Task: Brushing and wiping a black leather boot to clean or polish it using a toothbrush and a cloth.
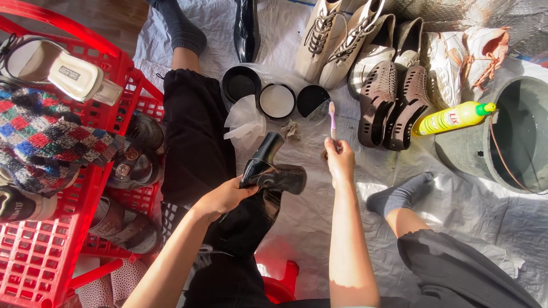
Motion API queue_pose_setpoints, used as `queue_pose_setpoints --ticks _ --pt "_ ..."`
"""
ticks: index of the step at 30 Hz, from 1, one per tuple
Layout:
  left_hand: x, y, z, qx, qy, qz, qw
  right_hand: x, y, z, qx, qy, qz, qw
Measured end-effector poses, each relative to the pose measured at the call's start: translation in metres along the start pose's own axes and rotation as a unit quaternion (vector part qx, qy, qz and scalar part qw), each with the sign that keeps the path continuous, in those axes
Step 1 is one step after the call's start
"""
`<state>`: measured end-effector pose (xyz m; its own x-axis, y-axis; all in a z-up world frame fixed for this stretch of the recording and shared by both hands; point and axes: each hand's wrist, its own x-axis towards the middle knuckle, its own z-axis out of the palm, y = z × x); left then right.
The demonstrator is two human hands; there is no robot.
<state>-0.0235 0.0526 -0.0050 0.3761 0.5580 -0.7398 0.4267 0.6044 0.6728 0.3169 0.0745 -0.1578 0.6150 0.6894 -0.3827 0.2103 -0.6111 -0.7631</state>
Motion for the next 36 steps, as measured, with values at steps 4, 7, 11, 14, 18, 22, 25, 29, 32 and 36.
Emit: queue_pose_setpoints --ticks 4,7,11,14,18,22,25,29,32,36 --pt "-0.028 0.044 0.008 0.2 0.032 -0.03 0.979 -0.086 -0.084 -0.033 0.119 -0.032 0.024 0.992" --pt "-0.025 0.055 0.013 0.311 0.055 -0.012 0.949 -0.124 -0.096 -0.047 0.057 -0.04 -0.006 0.998" --pt "-0.015 0.053 0.018 0.378 0.045 0.049 0.924 -0.195 -0.124 -0.084 -0.139 -0.119 -0.021 0.983" --pt "-0.005 0.043 0.024 0.4 0.024 0.083 0.913 -0.244 -0.131 -0.11 -0.202 -0.154 0.001 0.967" --pt "0.001 0.024 0.031 0.42 0.017 0.12 0.899 -0.272 -0.093 -0.126 -0.215 -0.139 0.009 0.967" --pt "-0.002 0.015 0.038 0.418 0.018 0.128 0.899 -0.274 -0.073 -0.119 -0.212 -0.133 0.006 0.968" --pt "-0.001 0.008 0.039 0.428 0.026 0.159 0.889 -0.282 -0.087 -0.115 -0.237 -0.183 0.016 0.954" --pt "-0.003 0.005 0.039 0.409 0.028 0.162 0.898 -0.279 -0.09 -0.117 -0.247 -0.164 0.033 0.955" --pt "-0.004 0.008 0.04 0.409 0.028 0.156 0.899 -0.287 -0.1 -0.114 -0.251 -0.179 0.04 0.951" --pt "-0.002 0.002 0.04 0.403 0.034 0.159 0.901 -0.266 -0.073 -0.108 -0.272 -0.135 0.048 0.952"
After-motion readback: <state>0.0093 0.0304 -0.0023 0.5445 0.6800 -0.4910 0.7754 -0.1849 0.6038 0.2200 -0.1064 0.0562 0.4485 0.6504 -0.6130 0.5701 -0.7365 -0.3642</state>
